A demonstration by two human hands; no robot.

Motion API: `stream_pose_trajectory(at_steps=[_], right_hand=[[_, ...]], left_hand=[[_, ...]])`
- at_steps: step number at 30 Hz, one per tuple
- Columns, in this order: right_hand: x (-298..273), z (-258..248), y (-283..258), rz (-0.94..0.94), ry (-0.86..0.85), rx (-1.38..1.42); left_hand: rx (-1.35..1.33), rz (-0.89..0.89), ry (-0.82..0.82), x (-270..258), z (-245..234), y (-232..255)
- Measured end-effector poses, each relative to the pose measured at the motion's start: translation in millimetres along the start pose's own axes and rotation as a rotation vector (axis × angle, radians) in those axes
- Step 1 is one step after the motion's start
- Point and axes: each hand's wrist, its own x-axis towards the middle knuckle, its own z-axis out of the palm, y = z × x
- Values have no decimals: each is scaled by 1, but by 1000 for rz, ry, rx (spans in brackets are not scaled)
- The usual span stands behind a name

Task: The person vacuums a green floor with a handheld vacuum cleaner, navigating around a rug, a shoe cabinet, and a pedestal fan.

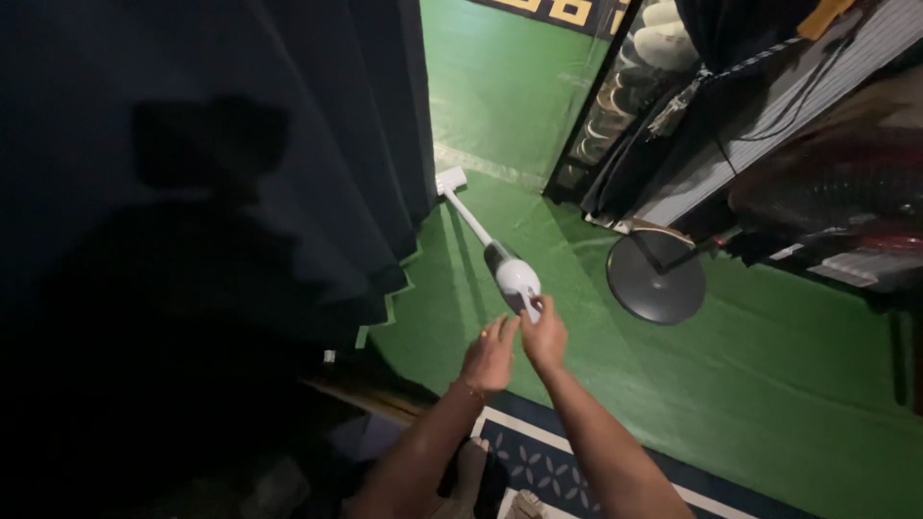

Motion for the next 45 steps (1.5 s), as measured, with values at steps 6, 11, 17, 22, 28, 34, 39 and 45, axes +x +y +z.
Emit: stream_pose_trajectory(at_steps=[6, 11, 17, 22, 28, 34, 39, 45], right_hand=[[-72, -101, 55, 148, -50, -64], [-182, -180, 104, 197, -1, -217], [-283, -214, 112, 368, 73, -219], [-275, -202, 101, 428, 66, -98], [-179, -147, 87, 241, 82, -117], [-54, -72, 49, 219, 46, 16], [7, -59, 38, 166, 58, -116], [-23, -113, 72, 142, 52, -185]], left_hand=[[-118, 39, -83, -28, 34, 56], [-188, 15, -157, -54, 80, 116], [-146, 21, -493, -96, 118, 162], [-64, 161, -414, -101, 122, 146], [-203, 123, -203, -59, 85, 117], [-307, -2, -39, -21, 37, 85], [-233, 34, 53, -9, 52, 55], [-223, 54, 38, -28, 54, 87]])
